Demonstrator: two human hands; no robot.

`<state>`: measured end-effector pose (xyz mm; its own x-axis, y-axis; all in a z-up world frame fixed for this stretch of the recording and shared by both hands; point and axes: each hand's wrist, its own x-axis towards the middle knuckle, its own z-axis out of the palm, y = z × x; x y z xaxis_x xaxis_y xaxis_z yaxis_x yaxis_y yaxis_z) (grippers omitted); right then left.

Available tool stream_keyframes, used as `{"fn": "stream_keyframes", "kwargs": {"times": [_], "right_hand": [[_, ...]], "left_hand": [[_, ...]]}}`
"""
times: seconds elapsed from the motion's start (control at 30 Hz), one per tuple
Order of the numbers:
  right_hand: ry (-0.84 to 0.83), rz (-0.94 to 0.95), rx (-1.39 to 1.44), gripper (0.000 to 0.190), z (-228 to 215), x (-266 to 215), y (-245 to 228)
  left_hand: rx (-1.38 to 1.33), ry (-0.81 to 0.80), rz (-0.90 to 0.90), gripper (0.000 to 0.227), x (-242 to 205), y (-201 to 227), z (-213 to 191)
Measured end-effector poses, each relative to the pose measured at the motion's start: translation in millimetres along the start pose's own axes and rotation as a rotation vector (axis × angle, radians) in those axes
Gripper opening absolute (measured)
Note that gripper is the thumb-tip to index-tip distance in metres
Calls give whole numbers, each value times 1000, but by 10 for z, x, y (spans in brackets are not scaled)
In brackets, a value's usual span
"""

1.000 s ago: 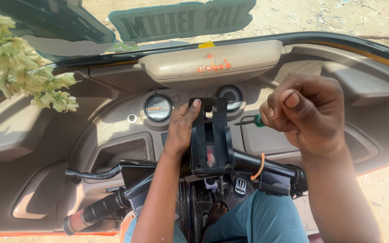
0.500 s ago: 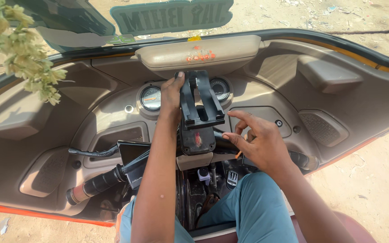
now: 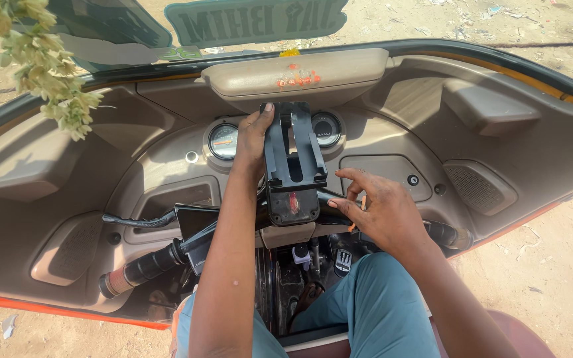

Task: The person disassembles the dashboard housing of an auto rickshaw using a screwdriver, applies lubricant from an oil can, and wipes the internal components with a purple cloth.

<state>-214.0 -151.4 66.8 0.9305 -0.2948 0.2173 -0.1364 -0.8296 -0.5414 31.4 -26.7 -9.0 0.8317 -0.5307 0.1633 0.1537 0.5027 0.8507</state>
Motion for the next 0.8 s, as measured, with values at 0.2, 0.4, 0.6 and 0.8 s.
{"fn": "stream_keyframes", "kwargs": {"times": [0.2,0.4,0.6,0.8], "right_hand": [[-23,25,10,48,14,-19,-28],[-30,6,-2,53,67,-3,-18],[152,-322,-186,54,232,80,-81],[331,-438,-176,31,173,304,-56]], "left_hand": [[86,9,42,44,-79,-2,-20],[43,-23,59,44,-87,-13,1],[120,54,-39,39,55,25,17],[132,71,-70,36,187,39,-8]]}}
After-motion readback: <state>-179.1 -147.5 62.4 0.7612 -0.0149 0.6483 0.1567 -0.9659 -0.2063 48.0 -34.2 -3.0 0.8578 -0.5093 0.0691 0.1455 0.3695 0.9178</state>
